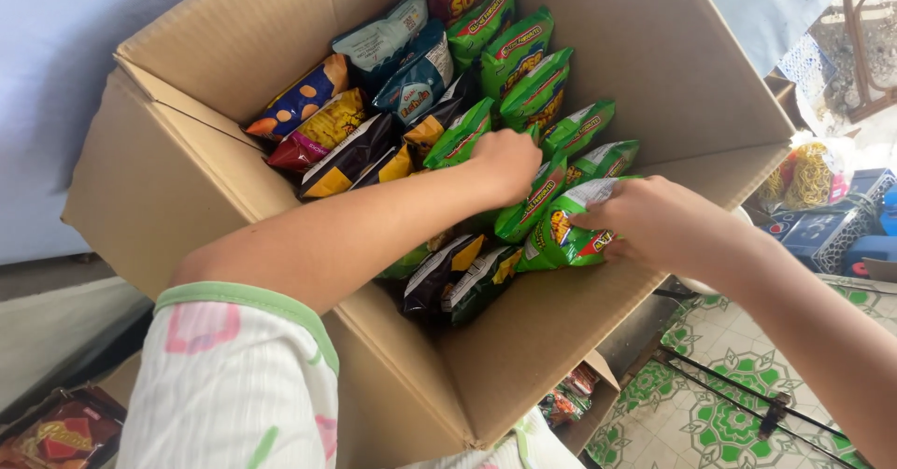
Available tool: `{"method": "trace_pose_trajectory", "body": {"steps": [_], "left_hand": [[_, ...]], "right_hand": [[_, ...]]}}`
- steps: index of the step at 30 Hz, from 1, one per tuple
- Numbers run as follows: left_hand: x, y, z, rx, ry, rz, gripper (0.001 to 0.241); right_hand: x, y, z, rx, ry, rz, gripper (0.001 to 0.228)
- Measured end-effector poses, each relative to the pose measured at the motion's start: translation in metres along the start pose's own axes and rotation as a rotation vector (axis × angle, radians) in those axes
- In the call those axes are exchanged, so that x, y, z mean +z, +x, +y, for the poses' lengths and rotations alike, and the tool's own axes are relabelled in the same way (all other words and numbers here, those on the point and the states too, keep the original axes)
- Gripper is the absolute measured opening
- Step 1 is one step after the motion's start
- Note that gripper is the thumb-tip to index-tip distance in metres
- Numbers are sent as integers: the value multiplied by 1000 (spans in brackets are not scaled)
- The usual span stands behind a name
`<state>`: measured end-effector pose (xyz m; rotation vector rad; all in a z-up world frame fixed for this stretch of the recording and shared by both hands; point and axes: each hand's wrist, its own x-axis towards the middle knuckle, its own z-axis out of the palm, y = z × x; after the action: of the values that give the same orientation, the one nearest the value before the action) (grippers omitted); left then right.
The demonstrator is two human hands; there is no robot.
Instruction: Sorting various snack bags from a shelf and packing them into a cardboard box on the floor.
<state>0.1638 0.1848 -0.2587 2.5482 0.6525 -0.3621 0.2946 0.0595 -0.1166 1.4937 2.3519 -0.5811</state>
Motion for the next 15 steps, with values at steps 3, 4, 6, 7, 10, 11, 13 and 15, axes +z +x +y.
{"method": "trace_pose_trajectory", "body": {"steps": [3,4,6,7,10,11,13,15], "left_hand": [[-15,1,3,-4,53,-10,26],[-17,1,3,-13,20,20,25],[-22,-1,1,-22,-17,44,24],[-25,-2,-1,-36,-31,36,25],[-36,-3,-20,-156,-100,37,33],[-38,-4,-26,-259,-155,46,47],[-32,8,-61,-270,-73,73,37],[-21,24,-98,-284,7,109,32]], "right_hand": [[-8,18,-29,240,-8,-267,61],[-3,24,-35,182,-45,-341,46],[15,34,-38,121,-77,-418,36],[28,38,-35,10,-106,-312,28],[32,49,-21,-3,-108,-265,21],[28,50,-16,96,-80,-329,20],[28,51,-5,92,-69,-301,30],[26,53,-1,85,-69,-273,41]]}}
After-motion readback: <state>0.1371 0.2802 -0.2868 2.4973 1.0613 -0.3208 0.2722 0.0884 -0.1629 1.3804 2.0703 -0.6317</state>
